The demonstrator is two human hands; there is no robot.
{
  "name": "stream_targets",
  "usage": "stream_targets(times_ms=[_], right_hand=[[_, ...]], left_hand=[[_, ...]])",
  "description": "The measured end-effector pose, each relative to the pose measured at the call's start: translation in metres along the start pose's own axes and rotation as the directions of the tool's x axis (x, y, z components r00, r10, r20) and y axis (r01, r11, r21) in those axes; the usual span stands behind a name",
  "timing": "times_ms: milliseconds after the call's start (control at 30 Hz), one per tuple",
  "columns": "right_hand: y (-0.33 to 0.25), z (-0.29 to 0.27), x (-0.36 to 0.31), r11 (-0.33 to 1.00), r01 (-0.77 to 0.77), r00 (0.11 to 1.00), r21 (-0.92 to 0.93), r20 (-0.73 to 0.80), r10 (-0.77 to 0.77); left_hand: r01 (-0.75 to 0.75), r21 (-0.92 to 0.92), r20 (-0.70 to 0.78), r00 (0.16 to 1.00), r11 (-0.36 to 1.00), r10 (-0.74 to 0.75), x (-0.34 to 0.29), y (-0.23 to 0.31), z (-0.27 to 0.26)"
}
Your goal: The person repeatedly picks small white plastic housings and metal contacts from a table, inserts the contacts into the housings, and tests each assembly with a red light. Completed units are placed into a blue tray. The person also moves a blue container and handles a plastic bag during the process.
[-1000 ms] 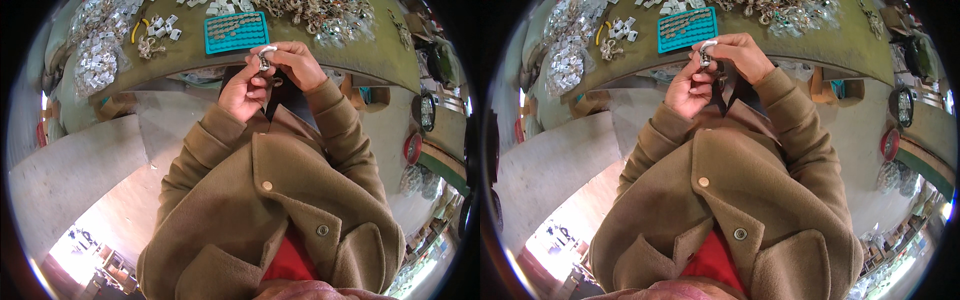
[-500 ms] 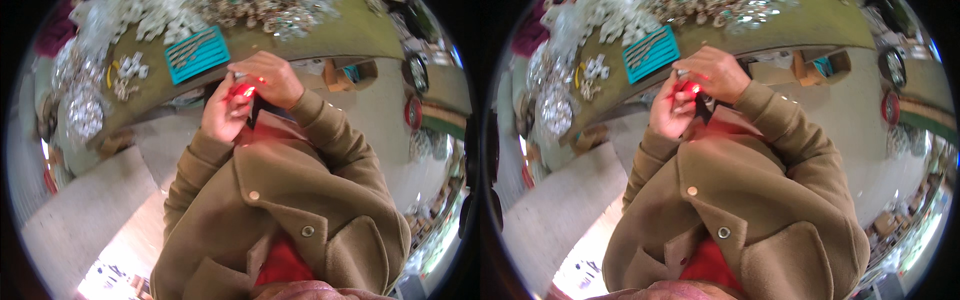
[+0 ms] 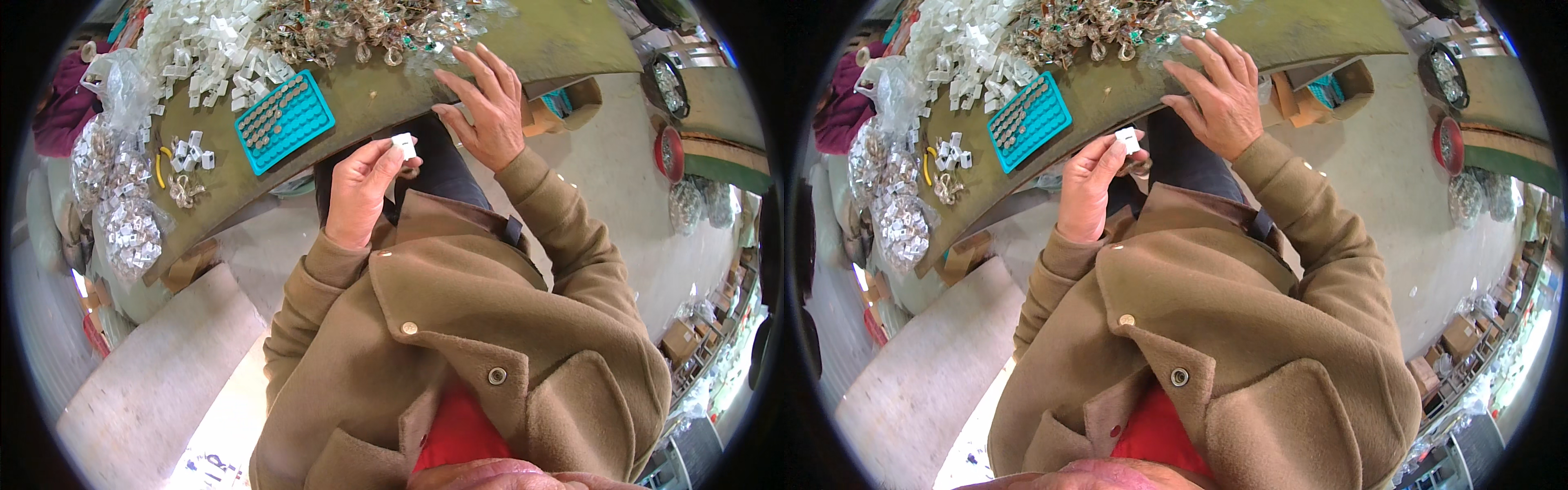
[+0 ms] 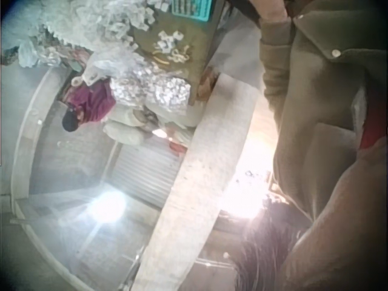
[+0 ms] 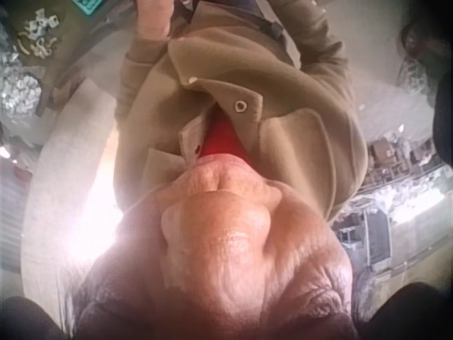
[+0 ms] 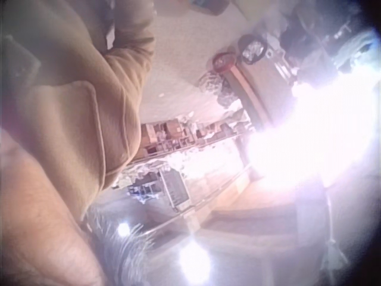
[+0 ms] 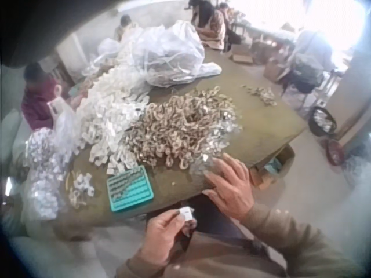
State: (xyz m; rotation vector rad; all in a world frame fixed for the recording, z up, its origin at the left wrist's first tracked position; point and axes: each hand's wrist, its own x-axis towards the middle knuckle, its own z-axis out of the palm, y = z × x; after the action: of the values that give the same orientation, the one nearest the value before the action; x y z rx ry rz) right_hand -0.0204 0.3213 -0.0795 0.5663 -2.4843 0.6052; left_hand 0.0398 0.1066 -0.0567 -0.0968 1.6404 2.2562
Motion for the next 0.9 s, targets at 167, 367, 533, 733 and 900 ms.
stream_targets(times_ms=[167,367,533,733,900], right_hand=[[-0.002,0.013,0.007,0.998,0.031,0.999,-0.051,0.030,-0.029],[-0.006,0.018,-0.012,0.999,-0.042,0.998,0.015,0.037,0.042],[0.003,0.021,-0.023,0.999,-0.012,1.000,0.047,-0.007,0.013],[0.024,0.029,-0.026,0.978,0.148,0.970,0.147,-0.214,-0.114],[0.016,0.016,-0.015,0.962,0.078,0.987,0.261,-0.157,-0.038]], left_hand=[[0.098,-0.157,-0.011,0.995,0.983,-0.101,0.005,0.004,-0.003],[0.201,-0.200,-0.011,0.978,0.959,-0.207,0.006,-0.003,-0.009],[0.209,-0.249,0.014,0.977,0.946,-0.212,0.006,-0.009,-0.007],[0.204,-0.270,0.000,0.977,0.941,-0.212,0.004,-0.012,-0.008],[0.226,-0.249,0.000,0.972,0.942,-0.233,0.002,-0.011,-0.009]])
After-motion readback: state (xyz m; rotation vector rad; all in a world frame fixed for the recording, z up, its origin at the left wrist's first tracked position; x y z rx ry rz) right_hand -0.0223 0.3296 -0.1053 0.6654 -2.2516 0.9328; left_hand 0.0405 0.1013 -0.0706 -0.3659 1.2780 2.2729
